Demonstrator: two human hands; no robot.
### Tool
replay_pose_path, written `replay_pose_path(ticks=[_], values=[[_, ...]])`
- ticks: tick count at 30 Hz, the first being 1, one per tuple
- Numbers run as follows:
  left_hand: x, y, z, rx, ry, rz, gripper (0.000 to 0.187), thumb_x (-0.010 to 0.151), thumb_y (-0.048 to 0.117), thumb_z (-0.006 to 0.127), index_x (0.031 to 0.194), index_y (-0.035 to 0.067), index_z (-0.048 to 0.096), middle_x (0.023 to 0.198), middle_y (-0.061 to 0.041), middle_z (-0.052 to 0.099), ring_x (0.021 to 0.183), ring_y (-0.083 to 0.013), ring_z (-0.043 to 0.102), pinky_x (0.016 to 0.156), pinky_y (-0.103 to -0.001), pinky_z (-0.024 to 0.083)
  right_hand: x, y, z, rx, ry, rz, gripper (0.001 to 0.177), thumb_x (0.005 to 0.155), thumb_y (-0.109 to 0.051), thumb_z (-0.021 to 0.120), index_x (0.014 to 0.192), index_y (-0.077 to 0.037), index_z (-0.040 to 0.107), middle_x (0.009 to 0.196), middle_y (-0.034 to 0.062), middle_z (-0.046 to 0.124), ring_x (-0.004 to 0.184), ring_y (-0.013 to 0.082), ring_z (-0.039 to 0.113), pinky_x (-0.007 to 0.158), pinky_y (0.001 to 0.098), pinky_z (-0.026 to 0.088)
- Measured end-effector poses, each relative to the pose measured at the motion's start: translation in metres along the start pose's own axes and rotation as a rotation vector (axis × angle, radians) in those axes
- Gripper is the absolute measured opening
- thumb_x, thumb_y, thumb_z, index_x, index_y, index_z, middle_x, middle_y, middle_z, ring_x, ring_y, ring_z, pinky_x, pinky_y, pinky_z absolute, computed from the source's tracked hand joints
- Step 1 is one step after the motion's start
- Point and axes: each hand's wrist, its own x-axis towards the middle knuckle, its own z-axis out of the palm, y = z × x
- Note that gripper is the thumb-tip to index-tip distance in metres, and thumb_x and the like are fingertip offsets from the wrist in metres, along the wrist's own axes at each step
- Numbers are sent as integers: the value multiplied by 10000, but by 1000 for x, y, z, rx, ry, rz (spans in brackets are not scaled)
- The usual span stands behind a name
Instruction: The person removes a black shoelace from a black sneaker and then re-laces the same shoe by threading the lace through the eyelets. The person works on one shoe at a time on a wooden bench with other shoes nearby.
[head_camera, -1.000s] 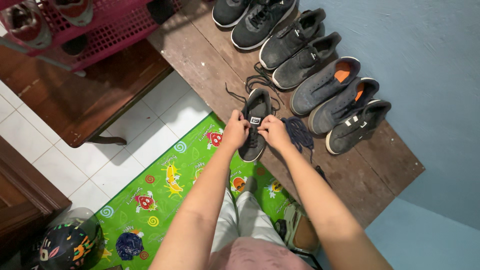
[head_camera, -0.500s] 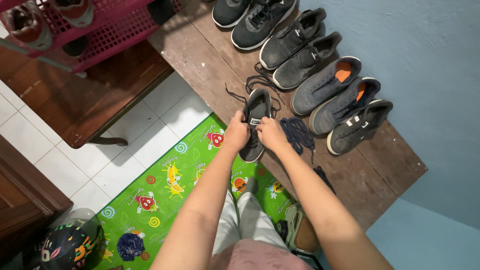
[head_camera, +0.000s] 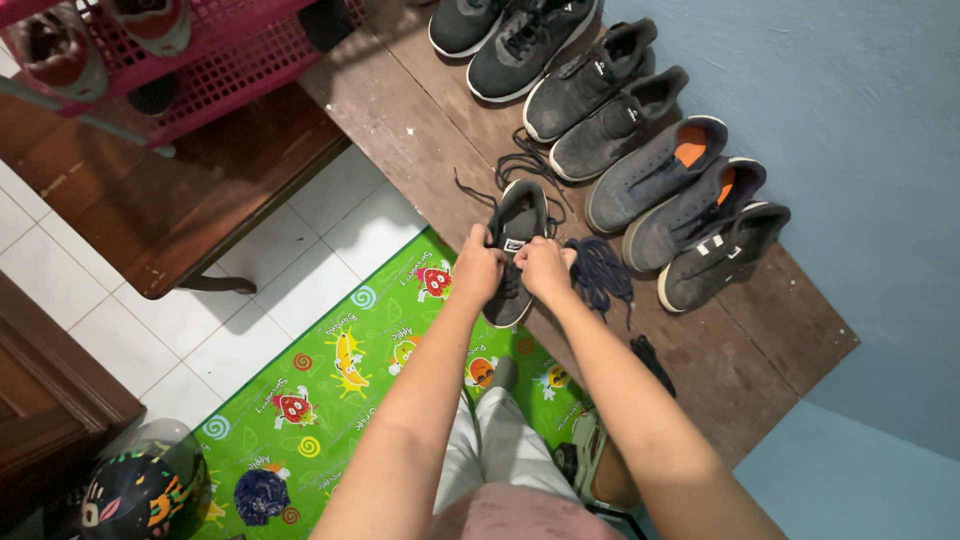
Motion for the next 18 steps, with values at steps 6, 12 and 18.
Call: replay_pose_path(ticks=[6,12,18], values=[[4,2,0,39,-16,7,82,685,108,794,765,126,796,1095,-89,525,1021,-299,597,850,-417,535,0,-5,6,-13,30,64,85,760,-114,784,737,-195,784,882,9,695,989,240,637,802,501,338],[1,2,-1,1,24,20,79,689,113,807,767,124,797,1106,-94,528,1043,-303,590,850,-420,533,0,-10,5,30,58,83,37,737,-199,828,765,-202,803,856,4,690,966,240,629,795,499,328],[-1,13,-4,-5,44,-6,76,729,107,807,801,99,785,1143,-105,537,1020,-323,586,842,-432,532,2,5,-6,193,-53,-35,107,813,-174,768,914,-138,764,889,53,693,947,282,655,830,453,455]])
